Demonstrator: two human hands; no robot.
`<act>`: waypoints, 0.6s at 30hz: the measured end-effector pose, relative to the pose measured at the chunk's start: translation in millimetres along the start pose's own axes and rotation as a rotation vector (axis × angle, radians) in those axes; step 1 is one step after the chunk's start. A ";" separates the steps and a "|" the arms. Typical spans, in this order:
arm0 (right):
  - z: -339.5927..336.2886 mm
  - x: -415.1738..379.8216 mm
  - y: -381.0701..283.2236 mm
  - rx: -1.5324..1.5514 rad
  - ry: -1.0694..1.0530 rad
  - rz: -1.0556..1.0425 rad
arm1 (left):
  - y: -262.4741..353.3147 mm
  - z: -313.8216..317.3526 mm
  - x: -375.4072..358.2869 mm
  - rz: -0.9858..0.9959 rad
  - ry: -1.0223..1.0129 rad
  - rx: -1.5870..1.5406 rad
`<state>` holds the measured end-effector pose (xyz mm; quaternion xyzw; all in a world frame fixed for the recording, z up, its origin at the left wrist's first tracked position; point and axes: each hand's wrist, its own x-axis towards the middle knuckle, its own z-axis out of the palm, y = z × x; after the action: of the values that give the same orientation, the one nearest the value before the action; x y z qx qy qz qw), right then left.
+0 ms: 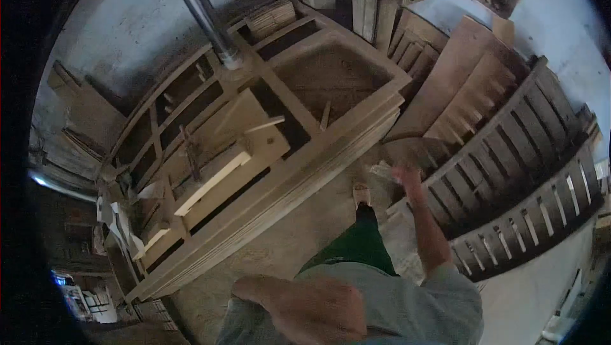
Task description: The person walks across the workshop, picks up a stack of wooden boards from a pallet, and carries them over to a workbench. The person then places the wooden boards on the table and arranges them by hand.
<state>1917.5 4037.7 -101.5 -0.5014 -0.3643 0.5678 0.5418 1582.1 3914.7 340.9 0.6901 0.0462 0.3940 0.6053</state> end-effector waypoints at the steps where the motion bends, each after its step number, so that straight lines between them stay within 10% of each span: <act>1: 12.7 47.7 -56.7 -0.306 -0.066 -0.202 | -17.2 -17.3 17.2 -0.173 -0.001 0.139; 4: 37.3 209.5 -169.4 0.426 0.160 -0.045 | -82.5 -71.3 72.0 -0.689 0.040 0.675; 5: 65.0 218.4 -234.1 -0.008 0.092 -0.419 | -115.7 -93.2 83.6 -0.811 0.077 0.818; 9: 29.1 425.2 -298.9 -0.055 -0.041 -0.412 | -289.1 -150.2 -93.5 -0.979 0.272 1.324; 10: 6.3 495.2 -309.2 0.265 -0.481 -0.403 | -305.0 -144.6 -151.9 -1.103 0.331 1.292; 12: 5.0 547.8 -331.1 0.438 -0.536 -0.304 | -332.7 -134.2 -259.7 -1.356 0.443 1.227; 14: 33.2 541.8 -376.6 0.199 -0.018 -0.219 | -316.4 -91.3 -325.9 -1.494 0.884 0.625; 16: 27.5 555.4 -388.2 0.155 0.040 -0.235 | -302.7 -45.0 -363.7 -1.254 1.387 -0.038; 18: 32.5 556.3 -391.5 0.242 0.009 -0.282 | -273.7 -22.7 -303.4 -1.826 1.530 -0.082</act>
<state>2033.9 4645.1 183.5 -0.3791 -0.3574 0.5238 0.6740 1473.7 3840.7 -46.7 -0.0320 0.8566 0.1281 0.4988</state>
